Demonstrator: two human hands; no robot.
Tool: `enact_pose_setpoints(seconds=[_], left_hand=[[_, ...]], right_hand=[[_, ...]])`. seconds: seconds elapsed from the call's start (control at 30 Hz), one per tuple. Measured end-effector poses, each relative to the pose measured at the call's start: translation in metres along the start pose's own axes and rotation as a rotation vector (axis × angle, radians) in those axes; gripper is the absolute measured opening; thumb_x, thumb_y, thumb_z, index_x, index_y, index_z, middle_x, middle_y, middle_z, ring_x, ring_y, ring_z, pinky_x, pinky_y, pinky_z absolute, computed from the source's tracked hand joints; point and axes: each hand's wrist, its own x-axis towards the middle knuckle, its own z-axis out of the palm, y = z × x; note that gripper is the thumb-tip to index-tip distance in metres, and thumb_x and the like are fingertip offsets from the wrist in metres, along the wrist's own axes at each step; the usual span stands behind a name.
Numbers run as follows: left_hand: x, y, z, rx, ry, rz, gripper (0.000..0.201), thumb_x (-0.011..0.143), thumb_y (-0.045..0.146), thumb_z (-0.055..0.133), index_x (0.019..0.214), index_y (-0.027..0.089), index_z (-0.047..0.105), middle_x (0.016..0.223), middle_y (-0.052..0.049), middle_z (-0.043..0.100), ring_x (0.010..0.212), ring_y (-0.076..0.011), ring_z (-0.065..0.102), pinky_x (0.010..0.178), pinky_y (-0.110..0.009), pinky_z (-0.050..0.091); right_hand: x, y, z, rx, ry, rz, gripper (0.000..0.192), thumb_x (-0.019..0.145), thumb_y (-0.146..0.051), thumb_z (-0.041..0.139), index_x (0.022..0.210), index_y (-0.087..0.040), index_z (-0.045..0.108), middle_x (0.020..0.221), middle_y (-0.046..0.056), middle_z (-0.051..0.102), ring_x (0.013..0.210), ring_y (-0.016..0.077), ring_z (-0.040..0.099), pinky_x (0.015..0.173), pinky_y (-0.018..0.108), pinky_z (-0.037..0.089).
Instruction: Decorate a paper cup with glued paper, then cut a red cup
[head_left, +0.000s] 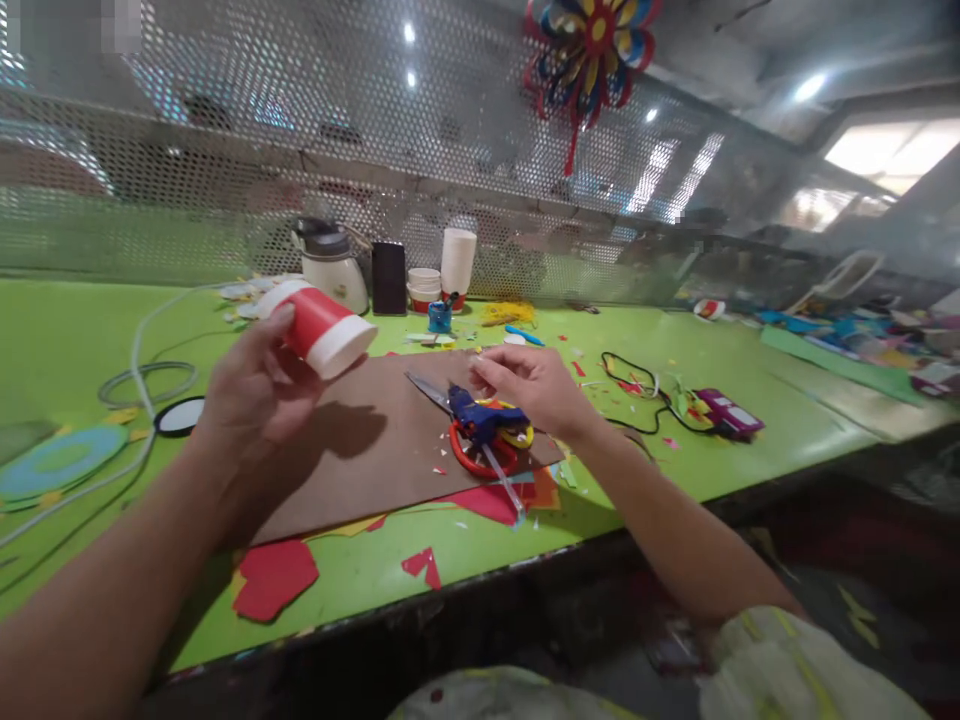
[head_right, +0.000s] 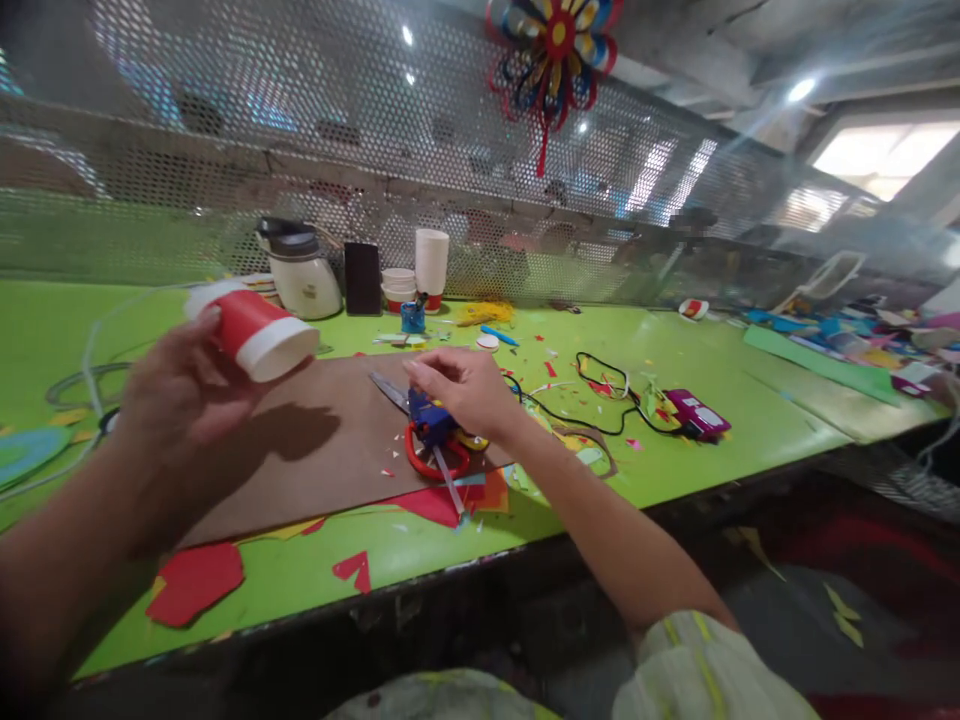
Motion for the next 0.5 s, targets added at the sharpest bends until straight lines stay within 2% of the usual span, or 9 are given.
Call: enact_pose_setpoints(seconds=[0.1, 0.23, 0.3, 0.4, 0.5], left_hand=[[0.011, 0.0, -0.01, 0.0, 0.047, -0.023, 0.015, 0.082, 0.017, 0.055, 0.094, 0.016, 0.065, 0.089, -0.003, 0.07, 0.085, -0.0198, 0.064, 0.091, -0.054, 0.053], [0.015, -0.007, -0.015, 0.033, 0.119, -0.047, 0.016, 0.083, 0.017, 0.058, 0.097, 0.014, 0.065, 0.094, -0.004, 0.068, 0.087, -0.0197, 0.062, 0.093, -0.059, 0.05], [0.015, -0.011, -0.017, 0.038, 0.132, -0.065, 0.016, 0.084, 0.019, 0.059, 0.097, 0.013, 0.065, 0.096, -0.004, 0.068, 0.089, -0.0202, 0.062, 0.095, -0.061, 0.048], [0.013, -0.016, -0.019, 0.073, 0.14, -0.113, 0.015, 0.085, 0.021, 0.061, 0.098, 0.014, 0.064, 0.095, -0.004, 0.068, 0.089, -0.0192, 0.063, 0.095, -0.061, 0.048], [0.011, -0.018, -0.02, 0.127, 0.126, -0.172, 0.017, 0.085, 0.02, 0.063, 0.1, 0.013, 0.064, 0.092, -0.004, 0.069, 0.085, -0.0185, 0.064, 0.09, -0.057, 0.053]], right_hand=[[-0.01, 0.003, -0.026, -0.494, -0.166, -0.028, 0.016, 0.088, -0.026, 0.059, 0.082, -0.015, 0.069, 0.076, 0.003, 0.067, 0.07, 0.0143, 0.057, 0.067, 0.028, 0.043], [-0.03, 0.012, -0.034, -0.936, -0.437, -0.019, 0.018, 0.091, -0.025, 0.056, 0.087, -0.014, 0.07, 0.082, 0.008, 0.064, 0.079, 0.019, 0.056, 0.071, 0.031, 0.041], [-0.035, 0.017, -0.031, -1.062, -0.477, -0.065, 0.019, 0.092, -0.023, 0.053, 0.095, -0.013, 0.069, 0.093, 0.011, 0.062, 0.09, 0.0228, 0.054, 0.078, 0.034, 0.042], [-0.03, 0.026, -0.023, -1.149, -0.442, -0.097, 0.025, 0.087, -0.015, 0.052, 0.108, -0.009, 0.065, 0.106, 0.017, 0.058, 0.102, 0.0278, 0.048, 0.09, 0.04, 0.039], [-0.018, 0.037, -0.017, -1.152, -0.453, -0.092, 0.031, 0.081, -0.014, 0.058, 0.111, -0.008, 0.064, 0.107, 0.018, 0.058, 0.103, 0.0311, 0.047, 0.09, 0.043, 0.039]])
